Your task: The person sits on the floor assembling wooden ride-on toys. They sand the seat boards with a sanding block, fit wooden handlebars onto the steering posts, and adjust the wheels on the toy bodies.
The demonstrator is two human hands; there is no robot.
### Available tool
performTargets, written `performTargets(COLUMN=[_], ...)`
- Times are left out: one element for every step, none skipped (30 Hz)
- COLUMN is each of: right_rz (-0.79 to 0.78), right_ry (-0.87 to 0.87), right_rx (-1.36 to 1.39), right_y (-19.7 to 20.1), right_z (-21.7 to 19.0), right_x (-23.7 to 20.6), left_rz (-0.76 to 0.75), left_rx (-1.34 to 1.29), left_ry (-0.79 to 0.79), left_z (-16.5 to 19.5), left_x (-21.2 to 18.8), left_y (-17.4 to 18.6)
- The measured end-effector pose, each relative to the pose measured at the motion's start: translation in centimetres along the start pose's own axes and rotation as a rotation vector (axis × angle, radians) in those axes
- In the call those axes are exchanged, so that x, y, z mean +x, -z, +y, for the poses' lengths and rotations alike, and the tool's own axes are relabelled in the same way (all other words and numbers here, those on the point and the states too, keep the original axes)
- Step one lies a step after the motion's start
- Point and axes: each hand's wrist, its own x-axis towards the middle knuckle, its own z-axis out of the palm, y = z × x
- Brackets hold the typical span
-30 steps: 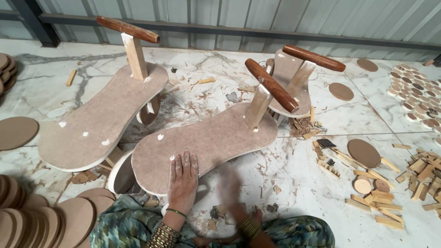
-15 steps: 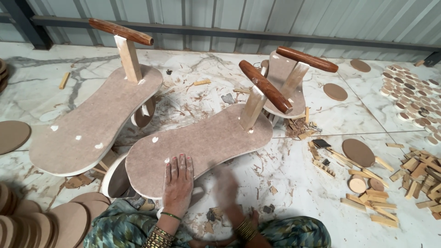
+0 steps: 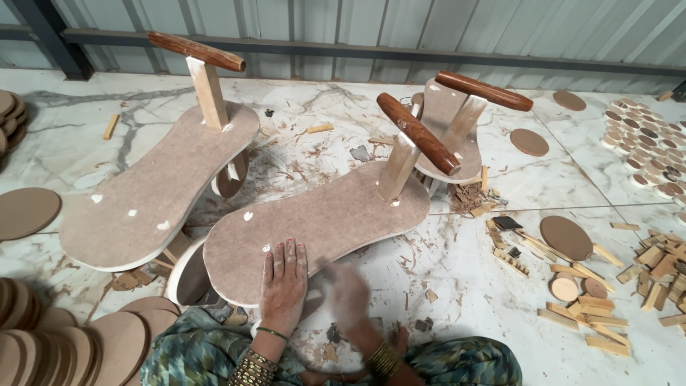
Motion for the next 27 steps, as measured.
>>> performTargets(right_rz=[0.019,0.038,0.321,0.595,0.578,0.555,0.529,0.499,0.469,0.381,0.292,0.389,0.468,0.388,0.302,0.216,0.336,0.458,0.508,0.552,0.562,0.567,0.571,0.556,0.541,0.543,0.535], right_ry=[-0.289,-0.579,-0.382,-0.174,-0.308,-0.441,-0.575,-0.576,-0.575,-0.528,-0.483,-0.092,0.293,0.175,0.062,-0.049,-0.043,-0.033,-0.167,-0.300,-0.412,-0.525,-0.638,-0.596,-0.554,-0.286,-0.026], right_rx=[0.244,0.488,0.353,0.210,0.283,0.352,0.417,0.515,0.617,0.704,0.787,0.595,0.388,0.384,0.380,0.376,0.536,0.695,0.532,0.368,0.434,0.498,0.559,0.658,0.762,0.731,0.689], right_y=[1.0,2.4,3.9,5.2,6.0,6.3,6.0,5.3,4.0,2.5,1.0,-0.2,-0.8,-1.0,-0.8,0.0,1.3,2.7,4.0,5.0,5.5,5.5,5.0,4.0,2.7,1.2,0.0], right_z=[1.8,3.7,5.4,6.8,7.2,7.3,6.4,5.2,3.3,1.4,-0.2,-1.4,-1.8,-1.6,-0.6,0.8,2.8,4.6,6.1,7.1,7.3,6.9,5.9,4.5,2.6,0.8,-0.5], right_x=[1.4,3.2,4.8,6.5,7.3,7.8,7.4,6.6,5.2,3.5,1.8,0.4,-0.3,-0.5,-0.1,0.8,2.4,4.1,5.6,6.8,7.4,7.4,7.0,5.9,4.5,2.8,1.6], left_rz=[0.002,0.005,0.012,0.019,0.026,0.038,0.049,0.061,0.056,0.053,0.048,0.039,0.030,0.021,0.028,0.036,0.044,0.047,0.050,0.051,0.053,0.052,0.052,0.062,0.072,0.083,0.076], left_rx=[0.014,0.027,0.031,0.036,0.042,0.039,0.032,0.025,0.029,0.034,0.036,0.026,0.017,0.010,0.012,0.016,0.019,0.031,0.040,0.050,0.054,0.056,0.057,0.052,0.052,0.054,0.055], left_ry=[-0.001,-0.002,-0.001,0.000,0.000,0.001,0.001,0.001,0.005,0.008,0.007,0.001,-0.007,-0.014,-0.011,-0.009,-0.007,-0.009,-0.007,-0.006,-0.006,-0.004,-0.002,-0.003,-0.005,-0.008,-0.009], left_z=[0.0,0.0,0.1,0.1,0.2,0.2,0.2,0.3,0.2,0.2,0.2,0.2,0.1,0.0,0.1,0.1,0.1,0.1,0.2,0.3,0.3,0.4,0.4,0.5,0.4,0.4,0.3], left_x=[0.0,-0.1,0.0,0.0,0.0,0.1,0.1,0.2,0.2,0.2,0.1,0.1,0.0,0.0,-0.1,0.0,0.0,0.1,0.1,0.1,0.2,0.1,0.2,0.1,0.1,0.1,-0.1], left_y=[0.0,0.0,0.0,0.0,-0.1,-0.1,-0.1,-0.2,-0.2,-0.2,-0.1,-0.1,0.0,0.0,0.0,0.1,0.0,0.0,-0.1,-0.1,-0.2,-0.3,-0.3,-0.4,-0.4,-0.5,-0.5])
